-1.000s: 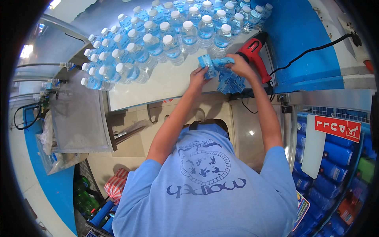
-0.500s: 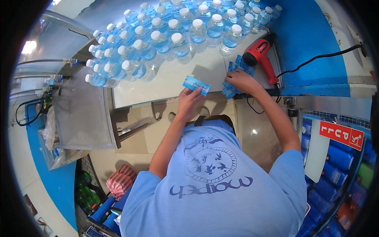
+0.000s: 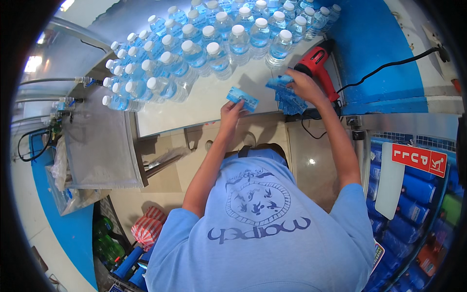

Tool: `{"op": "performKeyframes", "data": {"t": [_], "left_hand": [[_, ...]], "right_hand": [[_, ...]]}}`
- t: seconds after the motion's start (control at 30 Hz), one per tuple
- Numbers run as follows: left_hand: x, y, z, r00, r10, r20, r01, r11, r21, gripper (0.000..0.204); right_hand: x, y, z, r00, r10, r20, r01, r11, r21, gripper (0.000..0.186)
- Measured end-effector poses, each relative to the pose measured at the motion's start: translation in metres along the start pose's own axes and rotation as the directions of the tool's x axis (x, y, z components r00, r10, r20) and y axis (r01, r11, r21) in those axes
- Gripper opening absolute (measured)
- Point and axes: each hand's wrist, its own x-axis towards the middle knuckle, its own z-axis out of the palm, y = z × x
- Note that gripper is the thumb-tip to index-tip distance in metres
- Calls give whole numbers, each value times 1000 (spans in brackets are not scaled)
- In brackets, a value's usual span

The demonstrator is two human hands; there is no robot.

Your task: The person uses a red heat gun to shrink-wrap the caps of many small water bottles arranged on a stainless steel table. After heating each cap, the person places the bottle back in the row. At the end, the person gathers and stacks small blue packets on the table.

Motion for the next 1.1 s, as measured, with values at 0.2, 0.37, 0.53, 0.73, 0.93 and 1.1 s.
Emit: {"op": "performKeyframes", "data": {"t": [0.2, 0.37, 0.53, 0.73, 0.93, 1.1], "left_hand": [[26, -5, 22, 995, 98, 36, -100, 993, 60, 19], [18, 17, 39, 998, 7, 60, 2, 988, -153, 30], [5, 22, 37, 997, 60, 45, -48, 971, -235, 32], [10, 12, 19, 997, -20, 81, 25, 998, -57, 34], [3, 12, 28, 981, -159, 111, 178, 967, -184, 42], [-1, 18, 28, 975, -213, 71, 219, 971, -96, 42]], "right_hand": [[19, -33, -8, 979, 187, 82, -197, 760, 619, 40], [15, -57, 38, 971, 239, 25, -200, 742, 640, 38], [11, -67, 88, 938, 337, -87, -192, 709, 678, 39], [-3, -103, 120, 924, 340, -174, -162, 761, 629, 36], [0, -116, 157, 893, 407, -194, -213, 761, 612, 56], [-22, -102, 134, 881, 317, -350, -184, 913, 365, 63]]}}
